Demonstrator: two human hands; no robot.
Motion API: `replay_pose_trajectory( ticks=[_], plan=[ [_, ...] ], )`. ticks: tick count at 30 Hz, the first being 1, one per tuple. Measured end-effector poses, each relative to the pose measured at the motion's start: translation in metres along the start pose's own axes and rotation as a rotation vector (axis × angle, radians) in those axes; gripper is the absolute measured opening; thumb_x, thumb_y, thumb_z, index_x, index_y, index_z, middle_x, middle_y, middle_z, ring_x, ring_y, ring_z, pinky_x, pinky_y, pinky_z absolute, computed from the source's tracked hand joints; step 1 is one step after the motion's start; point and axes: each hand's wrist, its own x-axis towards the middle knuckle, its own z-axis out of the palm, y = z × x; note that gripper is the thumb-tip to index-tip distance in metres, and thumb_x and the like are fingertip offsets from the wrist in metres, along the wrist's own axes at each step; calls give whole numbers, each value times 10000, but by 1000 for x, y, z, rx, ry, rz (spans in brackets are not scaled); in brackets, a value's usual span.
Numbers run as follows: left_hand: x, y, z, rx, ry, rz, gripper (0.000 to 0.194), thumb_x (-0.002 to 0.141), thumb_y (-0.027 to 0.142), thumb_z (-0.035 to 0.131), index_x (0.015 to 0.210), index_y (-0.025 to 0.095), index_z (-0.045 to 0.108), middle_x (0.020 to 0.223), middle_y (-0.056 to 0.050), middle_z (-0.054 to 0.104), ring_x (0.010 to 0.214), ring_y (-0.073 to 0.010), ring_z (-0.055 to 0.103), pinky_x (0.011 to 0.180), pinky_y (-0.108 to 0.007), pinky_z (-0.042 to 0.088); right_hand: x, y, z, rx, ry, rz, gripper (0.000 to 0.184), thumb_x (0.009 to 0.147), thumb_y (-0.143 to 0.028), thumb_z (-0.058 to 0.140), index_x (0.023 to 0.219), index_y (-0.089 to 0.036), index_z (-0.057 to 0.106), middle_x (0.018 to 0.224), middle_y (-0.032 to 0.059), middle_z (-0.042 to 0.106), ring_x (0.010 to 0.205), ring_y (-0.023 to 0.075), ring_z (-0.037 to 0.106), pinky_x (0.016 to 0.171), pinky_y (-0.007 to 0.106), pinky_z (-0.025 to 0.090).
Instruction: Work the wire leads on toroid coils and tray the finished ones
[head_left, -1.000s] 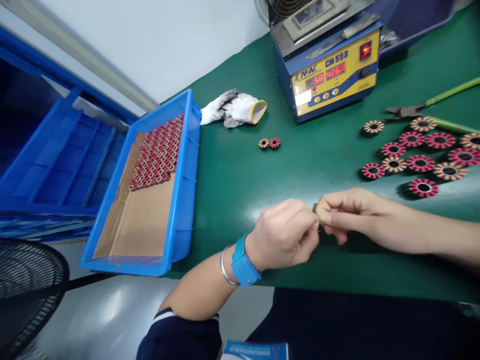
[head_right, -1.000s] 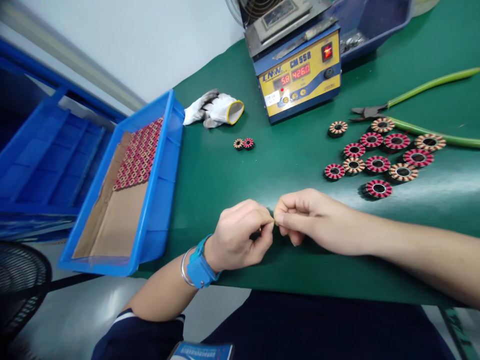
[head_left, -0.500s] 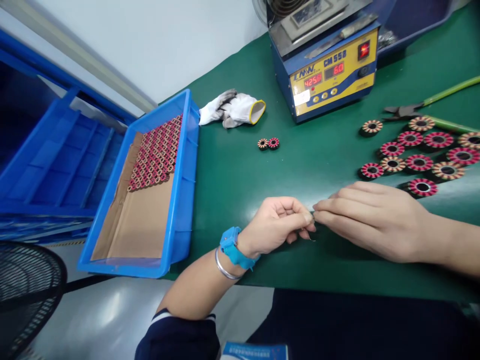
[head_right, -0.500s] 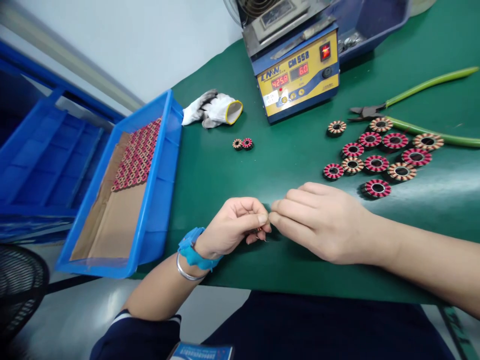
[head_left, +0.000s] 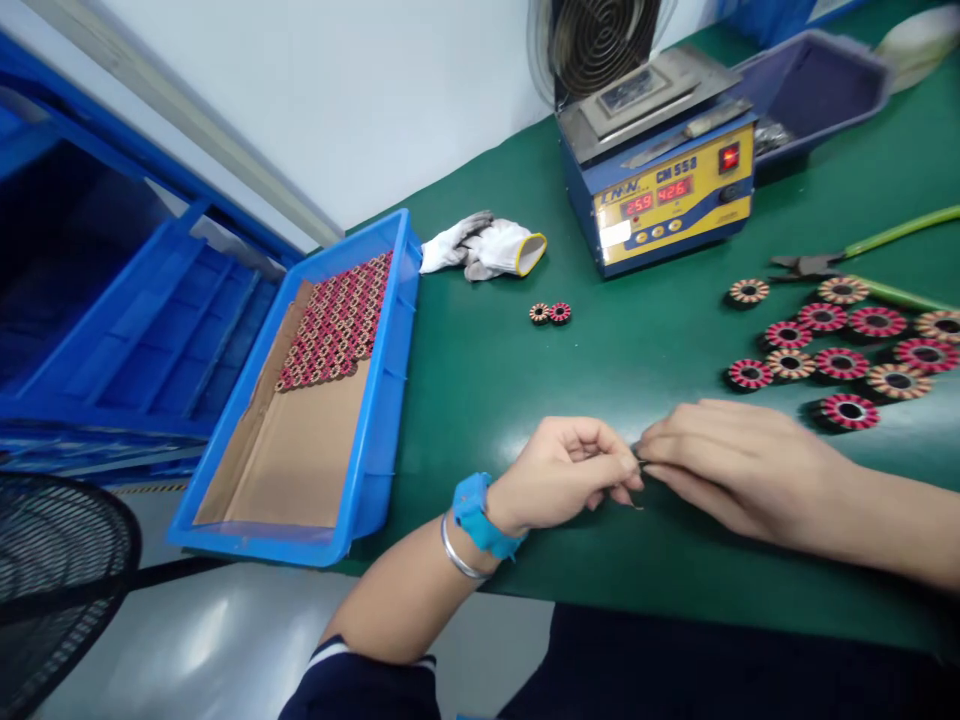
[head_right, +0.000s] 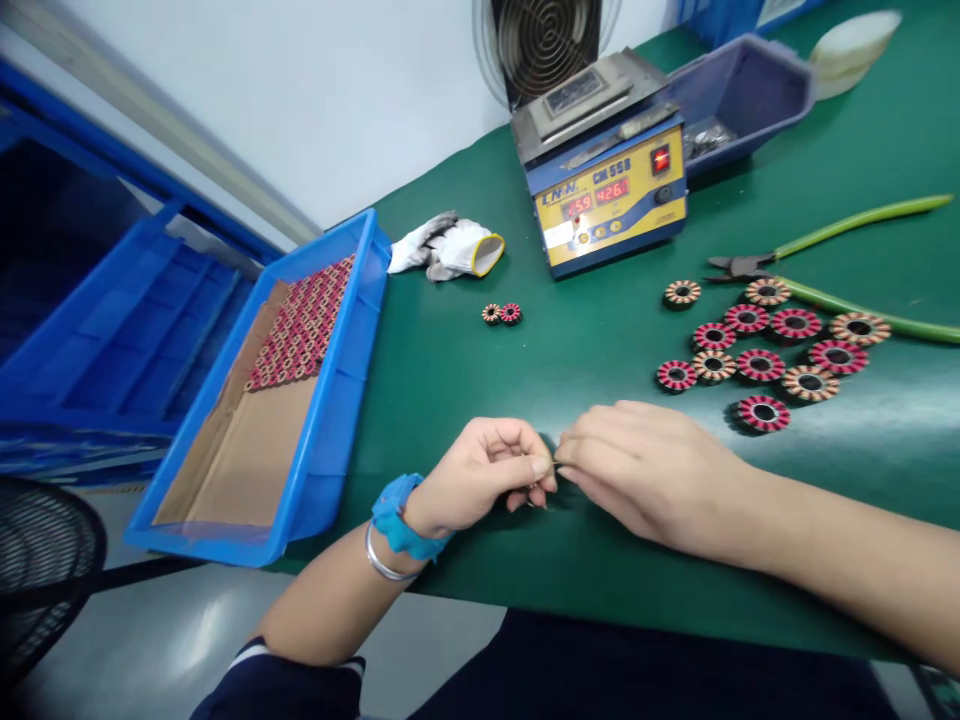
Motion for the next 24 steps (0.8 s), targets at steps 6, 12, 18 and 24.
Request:
replay_pose_trajectory(
  ticks=[6, 12, 18, 24],
  plan=[
    [-4, 0, 3, 149, 38, 87, 244, 849, 360, 662, 737, 156, 589, 688, -56, 646, 550, -108, 540, 489, -219, 394, 7, -9, 3, 152, -106, 143, 256, 1023, -189, 417, 834, -179, 589, 773, 63, 680, 695, 186, 613, 651, 329, 444],
    [-11, -1, 10, 626, 235, 594, 147, 875, 198, 617, 733, 161, 630, 695, -53, 643, 623, -124, 534, 609, -258, 437, 14, -12, -1, 428, -194, 384, 248, 1008, -224, 415, 785, -197, 520, 675, 12, 640, 597, 146, 589, 598, 280, 445],
    [0, 1, 3, -38, -7, -108, 324, 832, 419, 708, 715, 156, 558, 656, -42, 637, 490, -89, 489, 448, -193, 340, 8, -9, -3, -21, -139, -10, 272, 1010, -198, 412, 821, -186, 607, 803, 88, 662, 709, 198, 525, 677, 364, 378],
    [-10, -1, 12, 695, 241, 681, 131, 874, 209, 645, 748, 182, 659, 712, -52, 663, 620, -136, 535, 603, -270, 435, 14, -17, -1, 205, -177, 295, 295, 1062, -163, 352, 823, -191, 523, 634, -25, 641, 553, 119, 583, 569, 247, 433]
  ],
)
